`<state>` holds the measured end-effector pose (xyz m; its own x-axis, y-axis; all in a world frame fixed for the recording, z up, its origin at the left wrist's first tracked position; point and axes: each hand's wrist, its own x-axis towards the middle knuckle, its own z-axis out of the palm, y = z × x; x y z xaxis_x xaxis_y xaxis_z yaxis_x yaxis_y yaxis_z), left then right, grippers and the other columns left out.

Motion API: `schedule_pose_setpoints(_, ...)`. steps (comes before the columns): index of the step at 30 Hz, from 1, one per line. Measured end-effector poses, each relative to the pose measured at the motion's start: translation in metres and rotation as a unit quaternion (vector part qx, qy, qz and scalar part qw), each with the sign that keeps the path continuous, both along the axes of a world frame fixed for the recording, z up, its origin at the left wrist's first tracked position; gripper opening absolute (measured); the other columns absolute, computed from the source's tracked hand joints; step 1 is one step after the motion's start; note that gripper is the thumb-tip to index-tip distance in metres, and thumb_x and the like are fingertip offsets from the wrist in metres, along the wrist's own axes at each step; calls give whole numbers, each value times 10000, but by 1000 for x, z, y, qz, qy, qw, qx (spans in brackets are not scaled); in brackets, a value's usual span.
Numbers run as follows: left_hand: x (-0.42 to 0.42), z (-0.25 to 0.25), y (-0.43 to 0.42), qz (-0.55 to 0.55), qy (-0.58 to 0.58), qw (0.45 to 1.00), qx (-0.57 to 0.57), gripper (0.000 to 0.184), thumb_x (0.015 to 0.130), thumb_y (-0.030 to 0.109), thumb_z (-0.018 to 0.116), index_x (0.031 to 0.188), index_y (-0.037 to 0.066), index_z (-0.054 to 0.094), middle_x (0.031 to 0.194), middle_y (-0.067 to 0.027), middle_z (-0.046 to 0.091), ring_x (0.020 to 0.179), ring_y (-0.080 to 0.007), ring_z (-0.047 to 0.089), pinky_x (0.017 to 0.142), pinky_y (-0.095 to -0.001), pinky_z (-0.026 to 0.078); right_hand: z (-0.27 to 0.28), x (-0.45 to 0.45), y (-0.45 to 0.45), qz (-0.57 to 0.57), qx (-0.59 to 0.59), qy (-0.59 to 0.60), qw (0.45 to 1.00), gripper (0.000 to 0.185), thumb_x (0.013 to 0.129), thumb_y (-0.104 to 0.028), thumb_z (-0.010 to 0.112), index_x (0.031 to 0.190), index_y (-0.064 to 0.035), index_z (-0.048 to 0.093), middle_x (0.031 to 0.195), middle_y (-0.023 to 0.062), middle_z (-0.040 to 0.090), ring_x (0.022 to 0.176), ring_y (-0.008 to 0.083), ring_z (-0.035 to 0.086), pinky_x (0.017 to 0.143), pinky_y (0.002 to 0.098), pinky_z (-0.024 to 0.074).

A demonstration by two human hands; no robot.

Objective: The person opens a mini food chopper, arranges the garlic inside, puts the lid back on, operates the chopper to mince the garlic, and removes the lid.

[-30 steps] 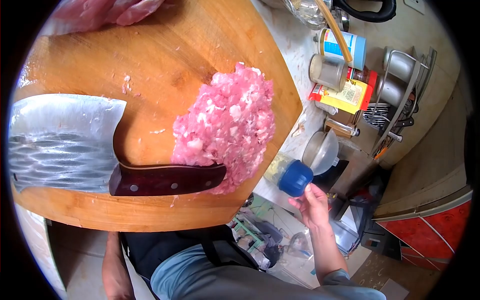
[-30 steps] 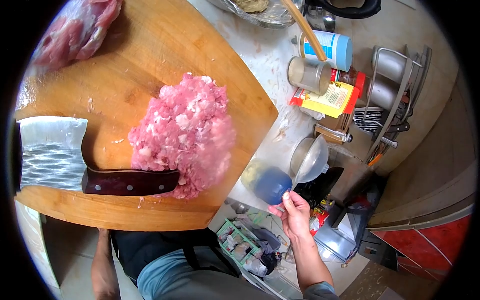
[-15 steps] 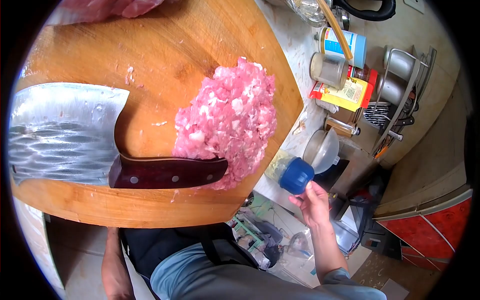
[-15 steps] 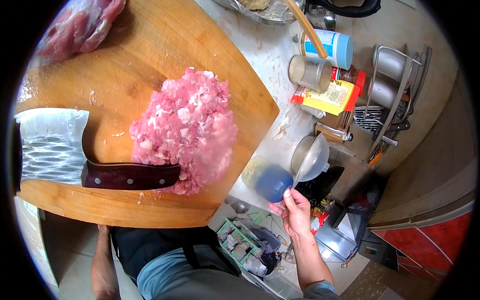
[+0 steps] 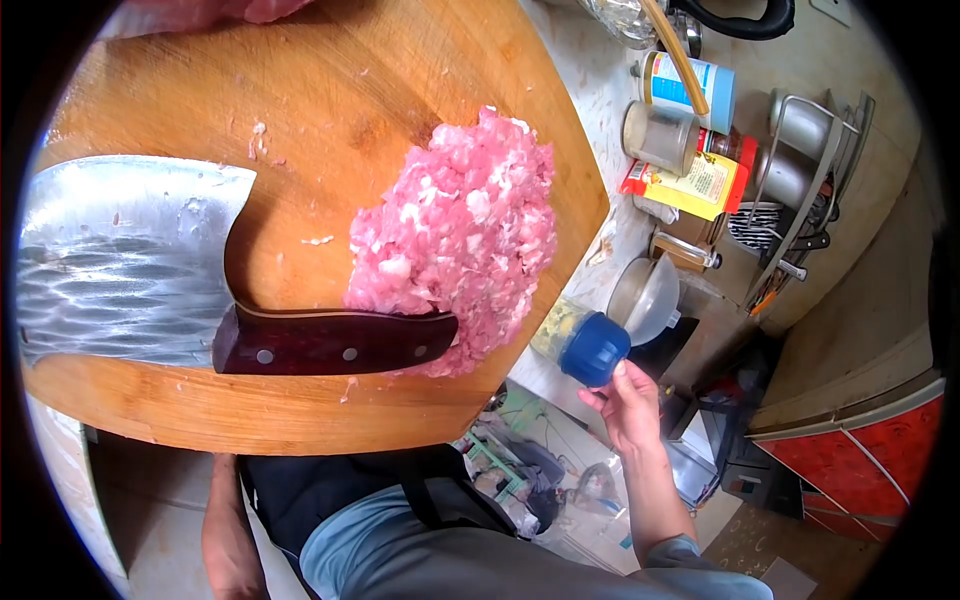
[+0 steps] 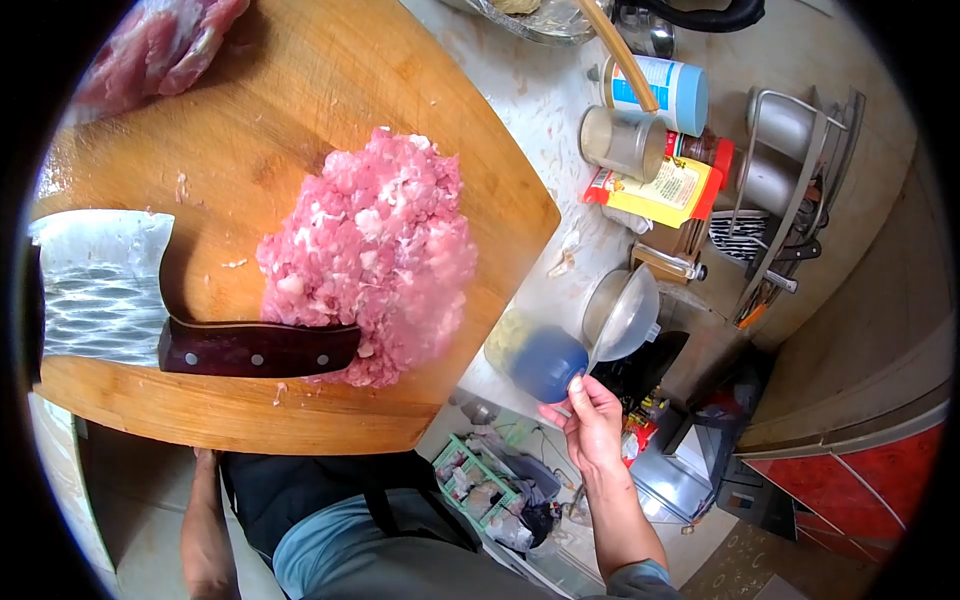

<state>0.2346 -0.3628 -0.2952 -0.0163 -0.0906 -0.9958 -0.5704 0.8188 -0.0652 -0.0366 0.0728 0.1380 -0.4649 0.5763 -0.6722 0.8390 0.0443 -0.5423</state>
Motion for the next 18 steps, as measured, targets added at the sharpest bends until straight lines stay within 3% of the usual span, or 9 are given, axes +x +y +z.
schedule_pose_setpoints(14, 10, -5, -10, -10, 25, 1000, -1, 593, 810, 461, 760, 1269, 104, 641, 1268, -156, 683, 1177, -342, 648, 955, -400, 548, -1, 2, 2, -6, 1, 6, 1000, 257, 1011, -269, 643, 1131, -47, 692, 1040, 54, 717, 866, 166, 693, 801, 386, 611)
schedule_pose_setpoints(18, 38, -31, -21, -55, 86, 993, 55, 598, 809, 462, 762, 1270, 101, 640, 1267, -158, 683, 1176, -343, 648, 954, -401, 549, -2, 4, 6, 11, 9, -1, 1000, 293, 1014, -306, 629, 1146, -47, 667, 1039, 63, 710, 857, 158, 674, 811, 389, 609)
